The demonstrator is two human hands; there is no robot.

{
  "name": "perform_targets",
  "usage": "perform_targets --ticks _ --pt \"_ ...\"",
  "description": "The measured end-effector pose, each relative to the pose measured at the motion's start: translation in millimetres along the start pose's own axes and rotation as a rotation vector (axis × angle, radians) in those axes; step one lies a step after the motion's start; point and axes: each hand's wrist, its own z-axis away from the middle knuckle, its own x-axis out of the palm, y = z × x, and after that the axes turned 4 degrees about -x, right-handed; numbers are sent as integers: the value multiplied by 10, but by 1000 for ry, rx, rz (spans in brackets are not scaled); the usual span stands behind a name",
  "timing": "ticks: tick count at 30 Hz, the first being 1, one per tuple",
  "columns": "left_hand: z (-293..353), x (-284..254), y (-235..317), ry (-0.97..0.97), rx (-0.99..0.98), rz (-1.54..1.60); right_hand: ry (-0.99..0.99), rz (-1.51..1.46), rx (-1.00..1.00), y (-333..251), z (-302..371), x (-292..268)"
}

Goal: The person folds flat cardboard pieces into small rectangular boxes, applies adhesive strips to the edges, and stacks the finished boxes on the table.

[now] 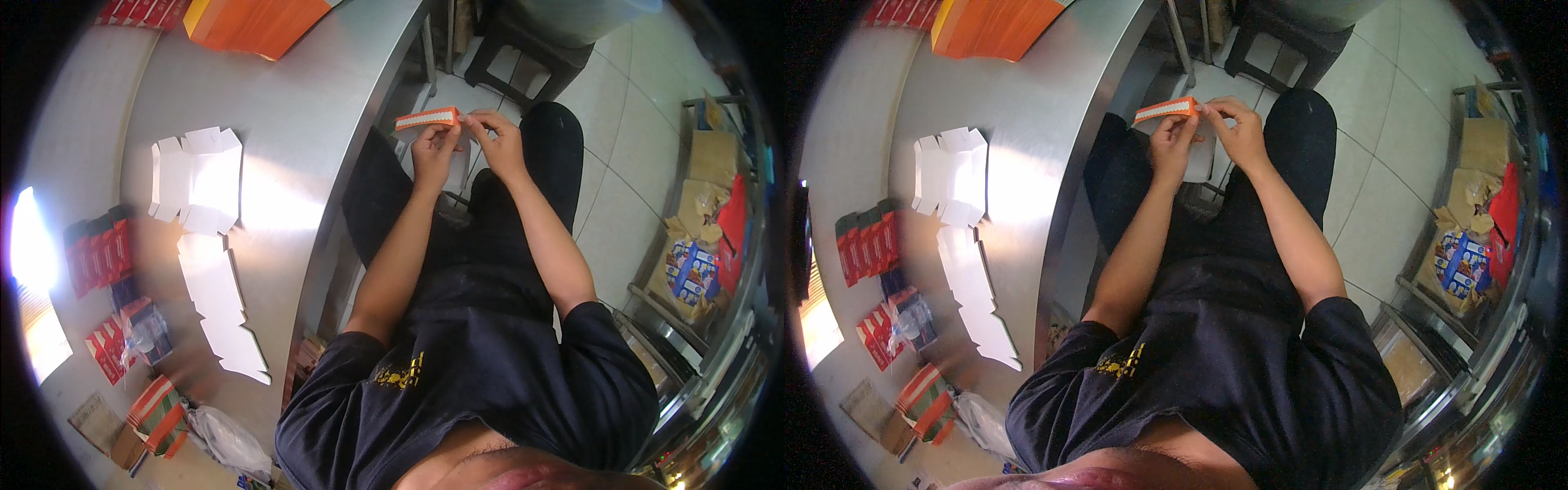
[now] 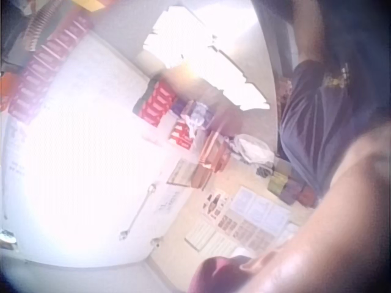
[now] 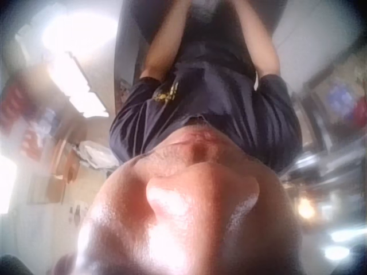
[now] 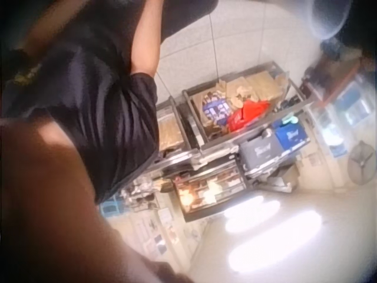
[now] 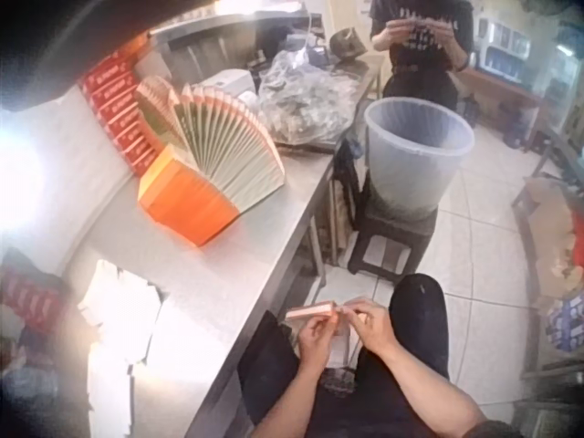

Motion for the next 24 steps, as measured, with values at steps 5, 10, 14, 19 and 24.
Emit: perform_targets --ticks 5,10,14,19,24 --pt "1 -12 13 5 56 -111 -86 33 18 75 -49 -31" --pt "-29 -61 -40 31 60 -171 -136 134 -11 48 -63 -30" --pt "-26 -69 -42 32 28 -150 -137 188 -52 6 -61 -41" --pt "-47 -82 -42 72 -78 135 -145 174 -28 -4 -36 -36" --pt "-47 -118 -87 32 -48 -236 -209 237 30 12 -35 -117"
